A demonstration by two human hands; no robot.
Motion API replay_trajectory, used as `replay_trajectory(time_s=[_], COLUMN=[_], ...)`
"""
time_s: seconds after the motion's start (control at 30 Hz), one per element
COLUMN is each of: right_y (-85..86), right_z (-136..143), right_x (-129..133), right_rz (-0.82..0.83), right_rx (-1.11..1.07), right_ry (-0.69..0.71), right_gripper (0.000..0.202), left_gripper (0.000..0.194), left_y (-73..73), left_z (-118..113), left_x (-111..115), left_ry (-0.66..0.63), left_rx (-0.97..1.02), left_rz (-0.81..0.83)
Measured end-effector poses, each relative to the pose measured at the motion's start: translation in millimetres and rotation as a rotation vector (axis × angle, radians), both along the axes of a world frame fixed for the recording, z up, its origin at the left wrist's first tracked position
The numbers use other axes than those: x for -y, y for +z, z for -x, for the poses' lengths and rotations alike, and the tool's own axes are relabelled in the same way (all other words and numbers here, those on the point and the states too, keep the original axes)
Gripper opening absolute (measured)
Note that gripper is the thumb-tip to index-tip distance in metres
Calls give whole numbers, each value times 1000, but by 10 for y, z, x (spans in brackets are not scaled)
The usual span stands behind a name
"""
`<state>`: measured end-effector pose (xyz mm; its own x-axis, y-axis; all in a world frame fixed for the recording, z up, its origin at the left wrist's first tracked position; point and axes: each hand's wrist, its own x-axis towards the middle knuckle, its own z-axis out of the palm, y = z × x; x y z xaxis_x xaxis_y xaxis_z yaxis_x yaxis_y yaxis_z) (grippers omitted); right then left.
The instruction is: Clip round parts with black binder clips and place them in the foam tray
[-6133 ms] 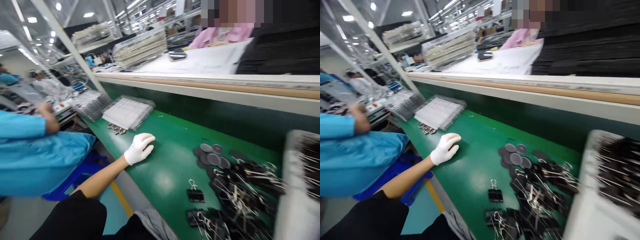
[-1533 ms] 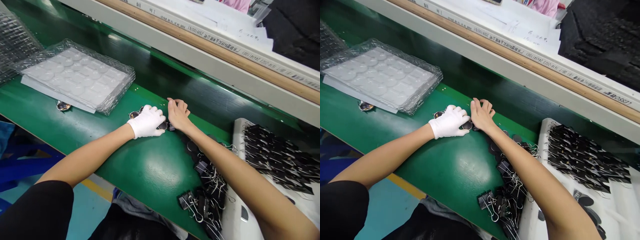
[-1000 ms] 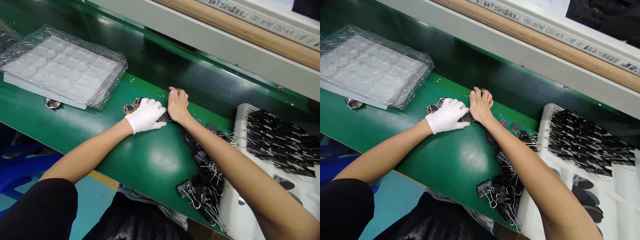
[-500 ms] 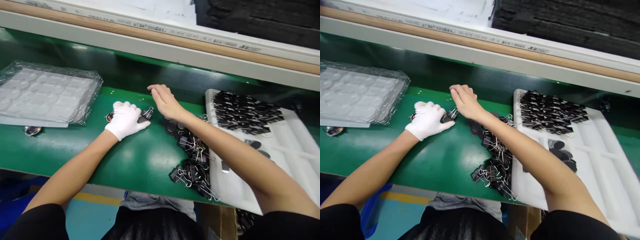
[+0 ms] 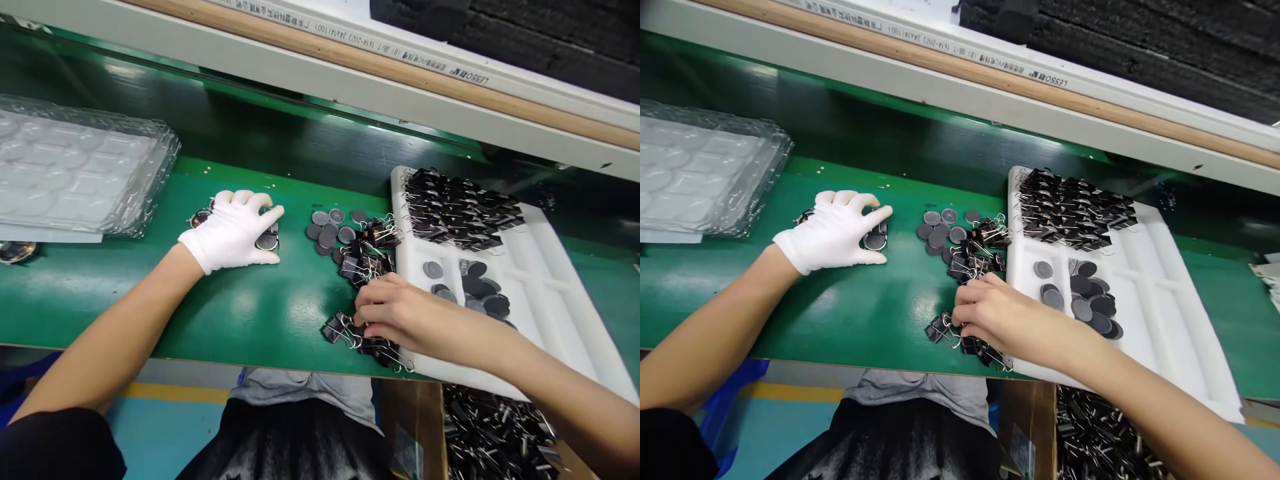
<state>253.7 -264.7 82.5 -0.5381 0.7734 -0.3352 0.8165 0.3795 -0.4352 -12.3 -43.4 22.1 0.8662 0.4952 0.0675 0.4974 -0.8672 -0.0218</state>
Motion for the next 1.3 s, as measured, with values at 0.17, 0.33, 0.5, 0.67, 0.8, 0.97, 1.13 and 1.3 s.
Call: replay_trajectory(time_s=[0.17,0.33,0.5,0.67,0.8,0.97,1.13,1.3], right_y=[335,452,-21,-333,-262,-205,-205,-174], right_z=[-313,-328,170,419,371,241,109,36], right_x=[-297,-775,-1469,-1811,-1783,-1727,-1608,-1477], right_rz=[182,23,-81,103,259,298,330,379], right_rx=[-270,-396,-529,-660,-749,-798,-440,-577], right_ry=[-114,-433,-873,-796,-629,-619,-477,-453], right_gripper=[24,27,32,38,34,38,38,42], left_gripper=[78,75,72,60,58,56,57,55], left_y=[17,51,13,-43,-71,-70,-71,-103], left_z=[86,30,8,81,83,67,59,52], left_x=[-87,-59,-36,-105,-144,-140,-129,-144], left_ry=[-124,44,173,143,122,139,144,142], left_rx=[-88,-179,-153,-74,-61,-64,-73,-68], left_rz=[20,-70,-138,-106,-54,-39,-34,-43])
